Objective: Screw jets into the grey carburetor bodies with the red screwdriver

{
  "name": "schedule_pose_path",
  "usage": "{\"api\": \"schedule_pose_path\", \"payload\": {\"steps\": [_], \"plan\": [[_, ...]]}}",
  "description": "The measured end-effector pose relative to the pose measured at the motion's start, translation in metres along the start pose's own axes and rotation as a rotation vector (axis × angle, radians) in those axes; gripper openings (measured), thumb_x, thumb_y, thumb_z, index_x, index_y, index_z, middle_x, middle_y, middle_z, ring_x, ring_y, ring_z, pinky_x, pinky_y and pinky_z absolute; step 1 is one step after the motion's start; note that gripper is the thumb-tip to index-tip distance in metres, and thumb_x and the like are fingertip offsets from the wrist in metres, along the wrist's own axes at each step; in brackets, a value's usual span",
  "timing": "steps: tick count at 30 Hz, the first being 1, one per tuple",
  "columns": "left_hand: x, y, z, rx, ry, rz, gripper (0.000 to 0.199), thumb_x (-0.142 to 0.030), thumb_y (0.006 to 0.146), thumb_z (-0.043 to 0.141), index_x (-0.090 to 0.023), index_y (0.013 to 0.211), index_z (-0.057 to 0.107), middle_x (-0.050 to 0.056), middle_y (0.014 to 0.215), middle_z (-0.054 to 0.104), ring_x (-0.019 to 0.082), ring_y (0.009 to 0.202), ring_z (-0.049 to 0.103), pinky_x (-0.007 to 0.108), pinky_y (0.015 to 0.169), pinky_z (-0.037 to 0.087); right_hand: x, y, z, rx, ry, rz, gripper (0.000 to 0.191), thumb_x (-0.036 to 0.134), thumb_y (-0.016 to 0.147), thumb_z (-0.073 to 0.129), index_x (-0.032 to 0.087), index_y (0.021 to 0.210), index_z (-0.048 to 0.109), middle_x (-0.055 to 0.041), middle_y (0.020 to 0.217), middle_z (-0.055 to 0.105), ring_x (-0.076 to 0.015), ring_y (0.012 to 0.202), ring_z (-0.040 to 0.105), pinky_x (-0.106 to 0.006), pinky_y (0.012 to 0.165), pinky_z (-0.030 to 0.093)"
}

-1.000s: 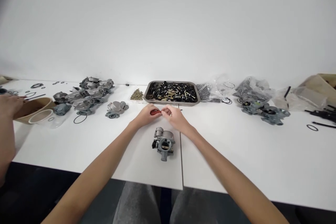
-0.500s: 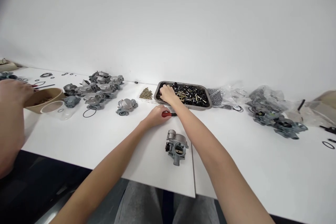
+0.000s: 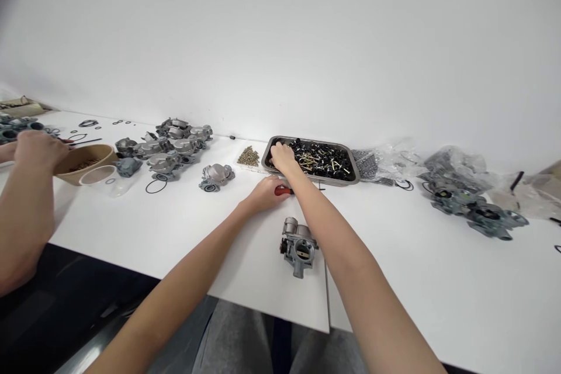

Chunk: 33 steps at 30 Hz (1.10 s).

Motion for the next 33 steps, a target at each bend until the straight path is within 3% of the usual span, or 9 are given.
{"api": "schedule_pose_path", "payload": {"steps": [5,8,11,16,19,21,23,29,33], "plan": [[0.003,0.001,0.002,0.038,0.026,0.029,0.021,-0.030,0.081,0.060,-0.018,0.092,0.073,0.009,0.091,0.071,0.021,0.091,0.063,0.032,0.086,0.049,0.005,-0.002,-0.002,-0.044,0.021,-0.039,0.036,0.036,0.094,0.059,0.013,0.122,0.058,-0.0112,0.122,0.060,-0.0212,0.107,0.061,-0.043,0.092,0.053],[0.004,0.001,0.002,0.034,-0.014,0.007,0.018,-0.029,0.080,0.061,-0.017,0.086,0.073,0.008,0.088,0.070,0.021,0.088,0.062,0.033,0.085,0.048,0.004,-0.003,-0.009,-0.112,0.079,-0.046,0.024,0.027,0.096,0.053,0.010,0.104,0.066,-0.0139,0.113,0.064,-0.0227,0.105,0.061,-0.041,0.094,0.049],[0.006,0.002,0.000,0.011,-0.073,-0.057,0.012,-0.026,0.075,0.065,-0.015,0.077,0.071,0.007,0.082,0.068,0.018,0.080,0.061,0.031,0.078,0.049,-0.002,-0.015,-0.026,-0.205,0.178,-0.037,0.030,0.021,0.096,0.043,0.010,0.089,0.070,-0.0163,0.105,0.065,-0.0229,0.095,0.062,-0.035,0.087,0.046],[0.005,0.003,-0.017,-0.060,-0.247,-0.187,0.018,-0.026,0.075,0.070,-0.012,0.085,0.067,0.008,0.085,0.069,0.010,0.065,0.059,0.024,0.063,0.049,-0.017,-0.088,-0.056,-0.392,0.357,-0.061,0.030,0.025,0.097,0.041,0.016,0.098,0.069,-0.0084,0.095,0.067,-0.0174,0.086,0.061,-0.029,0.079,0.046],[-0.005,0.002,-0.034,-0.089,-0.600,-0.265,0.022,-0.031,0.079,0.067,-0.011,0.088,0.061,0.001,0.061,0.060,0.007,0.044,0.051,0.020,0.044,0.038,-0.031,-0.154,-0.062,-0.714,0.643,-0.085,0.023,0.029,0.094,0.051,0.019,0.083,0.068,-0.0049,0.075,0.063,-0.0161,0.067,0.056,-0.030,0.064,0.045],[-0.014,0.001,-0.049,-0.181,-0.843,-0.259,0.027,-0.034,0.077,0.070,-0.012,0.086,0.057,0.001,0.062,0.059,0.009,0.042,0.054,0.021,0.041,0.037,-0.039,-0.189,-0.054,-0.822,0.726,-0.076,0.017,0.027,0.091,0.056,0.020,0.081,0.068,-0.0039,0.069,0.061,-0.0155,0.061,0.053,-0.031,0.059,0.044],[-0.022,0.000,-0.067,-0.347,-0.929,-0.200,0.033,-0.039,0.077,0.070,-0.013,0.088,0.054,0.003,0.075,0.064,0.010,0.044,0.057,0.022,0.040,0.041,-0.046,-0.211,-0.041,-0.876,0.788,-0.049,0.013,0.025,0.088,0.060,0.020,0.080,0.068,-0.0027,0.064,0.059,-0.0151,0.058,0.052,-0.031,0.058,0.043],[-0.009,-0.015,-0.117,-1.059,-0.648,-0.066,0.039,-0.052,0.085,0.057,-0.018,0.098,0.045,0.002,0.086,0.062,0.007,0.051,0.059,0.021,0.049,0.049,-0.063,-0.214,-0.006,-0.767,1.183,0.292,0.021,0.036,0.088,0.062,0.018,0.079,0.069,0.0019,0.056,0.051,-0.0106,0.046,0.045,-0.028,0.046,0.035],[0.016,-0.020,-0.129,-1.167,-0.485,-0.041,0.035,-0.048,0.088,0.054,-0.017,0.100,0.045,0.002,0.088,0.061,0.007,0.053,0.060,0.021,0.051,0.052,-0.061,-0.209,0.007,-0.667,1.191,0.287,0.021,0.035,0.084,0.065,0.016,0.077,0.069,0.0010,0.058,0.053,-0.0096,0.047,0.044,-0.027,0.046,0.034]]}}
Point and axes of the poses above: each hand's wrist, its own y-axis towards the middle knuckle, its own z-axis out of the palm, x = y × z, the point moved 3 cm from there along y, towards the middle knuckle
